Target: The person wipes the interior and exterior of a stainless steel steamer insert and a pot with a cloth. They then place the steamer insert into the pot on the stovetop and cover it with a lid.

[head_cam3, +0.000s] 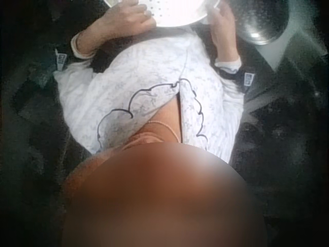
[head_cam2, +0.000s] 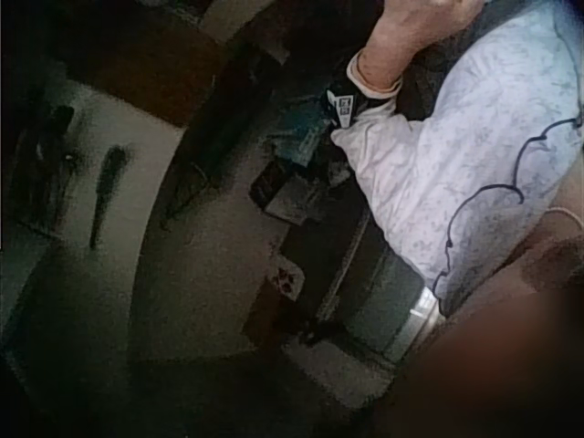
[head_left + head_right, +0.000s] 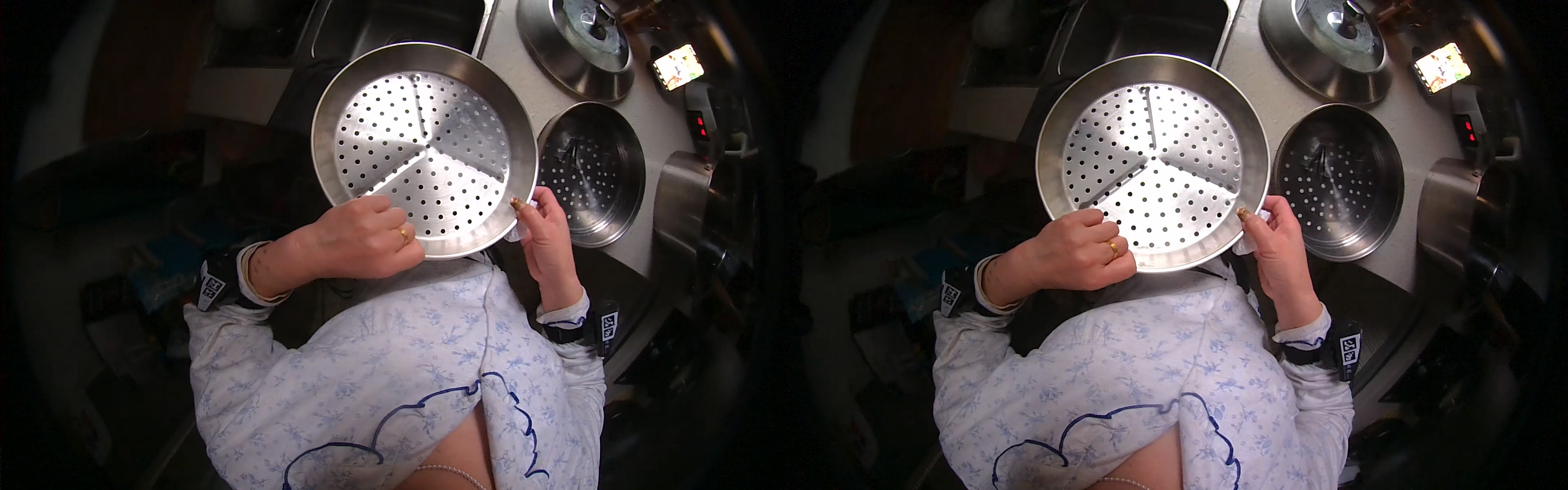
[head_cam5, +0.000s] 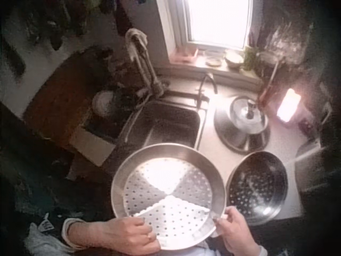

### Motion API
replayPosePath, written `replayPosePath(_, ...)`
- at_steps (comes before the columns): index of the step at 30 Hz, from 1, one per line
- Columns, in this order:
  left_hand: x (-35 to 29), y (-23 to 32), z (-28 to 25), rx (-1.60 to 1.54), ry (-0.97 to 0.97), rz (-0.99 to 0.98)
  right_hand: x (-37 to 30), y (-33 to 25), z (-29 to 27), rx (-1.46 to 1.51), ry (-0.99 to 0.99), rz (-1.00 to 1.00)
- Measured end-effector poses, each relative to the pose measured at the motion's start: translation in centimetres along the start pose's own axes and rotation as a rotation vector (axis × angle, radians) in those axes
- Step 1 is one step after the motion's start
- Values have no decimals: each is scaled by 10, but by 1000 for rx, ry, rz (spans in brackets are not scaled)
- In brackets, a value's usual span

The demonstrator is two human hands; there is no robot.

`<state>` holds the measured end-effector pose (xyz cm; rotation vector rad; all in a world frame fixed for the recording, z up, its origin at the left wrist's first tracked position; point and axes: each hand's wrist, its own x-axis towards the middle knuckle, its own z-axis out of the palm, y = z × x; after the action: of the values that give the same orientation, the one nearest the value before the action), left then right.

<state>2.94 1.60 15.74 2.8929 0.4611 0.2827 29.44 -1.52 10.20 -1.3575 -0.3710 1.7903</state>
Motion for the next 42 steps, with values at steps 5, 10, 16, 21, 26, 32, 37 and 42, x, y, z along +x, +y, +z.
replayPosePath(5, -4, -23, 33, -39, 85, -20, 7, 3, -22, 156, 46, -120)
replayPosePath(10, -7, -61, 105, 17, 61, -182, -21, -3, -96, 300, 69, -256)
replayPosePath(16, 9, -69, 155, 155, 34, -291, -98, -45, -212, 303, 255, -482)
replayPosePath(21, 25, -51, 168, 213, -145, -490, -129, -83, -307, 321, 356, -527)
replayPosePath(26, 32, -31, 158, 183, -370, -766, -160, -124, -386, 125, 456, -597)
replayPosePath(32, 93, -44, 100, 273, -246, -896, -165, -196, -440, -182, 518, -644)
replayPosePath(37, 225, -56, 80, 124, -43, -662, -125, -252, -461, -616, 477, -553)
replayPosePath(42, 336, -44, 82, 24, -93, -208, -68, -291, -472, -956, 369, -452)
